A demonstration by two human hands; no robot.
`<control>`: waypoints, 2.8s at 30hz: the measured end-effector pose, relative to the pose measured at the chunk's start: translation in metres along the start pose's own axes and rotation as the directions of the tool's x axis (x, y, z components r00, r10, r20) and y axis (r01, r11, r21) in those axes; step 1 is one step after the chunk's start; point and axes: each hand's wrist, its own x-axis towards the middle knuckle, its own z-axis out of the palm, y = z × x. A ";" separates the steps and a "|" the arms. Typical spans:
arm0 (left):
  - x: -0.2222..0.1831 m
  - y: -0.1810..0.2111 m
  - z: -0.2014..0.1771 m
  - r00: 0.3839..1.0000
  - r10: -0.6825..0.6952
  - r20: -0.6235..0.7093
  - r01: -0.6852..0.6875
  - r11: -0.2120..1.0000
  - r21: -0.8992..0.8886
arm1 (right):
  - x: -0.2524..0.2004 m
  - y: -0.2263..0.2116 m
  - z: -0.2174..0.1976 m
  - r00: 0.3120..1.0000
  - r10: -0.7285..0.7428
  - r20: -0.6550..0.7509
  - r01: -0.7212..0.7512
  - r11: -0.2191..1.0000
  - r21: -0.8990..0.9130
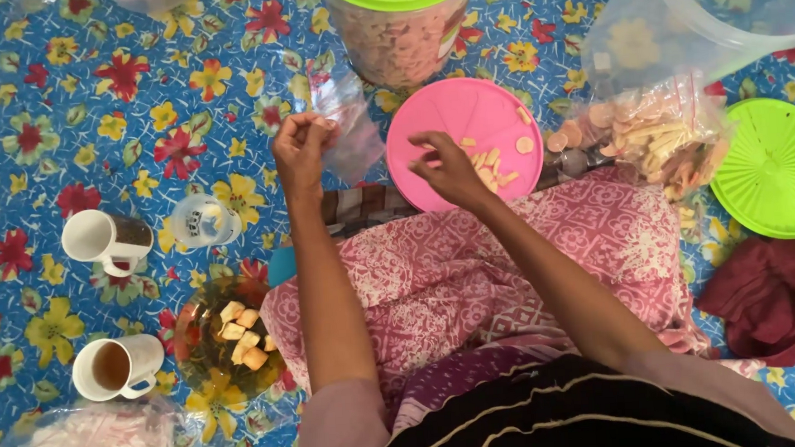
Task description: Preparing small circular food items by hand on a pink plate while sitting on the floor
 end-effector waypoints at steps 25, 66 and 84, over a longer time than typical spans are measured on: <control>0.006 0.019 -0.012 0.970 0.211 -0.120 -0.228 0.962 -0.150 | 0.032 0.082 0.071 0.952 0.306 0.002 -0.306 0.952 -0.012; 0.024 -0.033 -0.036 0.993 0.075 -0.096 -0.021 0.879 0.477 | -0.012 0.013 -0.018 0.902 0.431 -0.020 -0.258 0.578 0.774; -0.092 -0.051 0.080 0.879 -0.187 0.439 -0.009 0.913 0.407 | -0.070 0.026 -0.046 0.880 0.466 -0.087 -0.246 0.607 0.756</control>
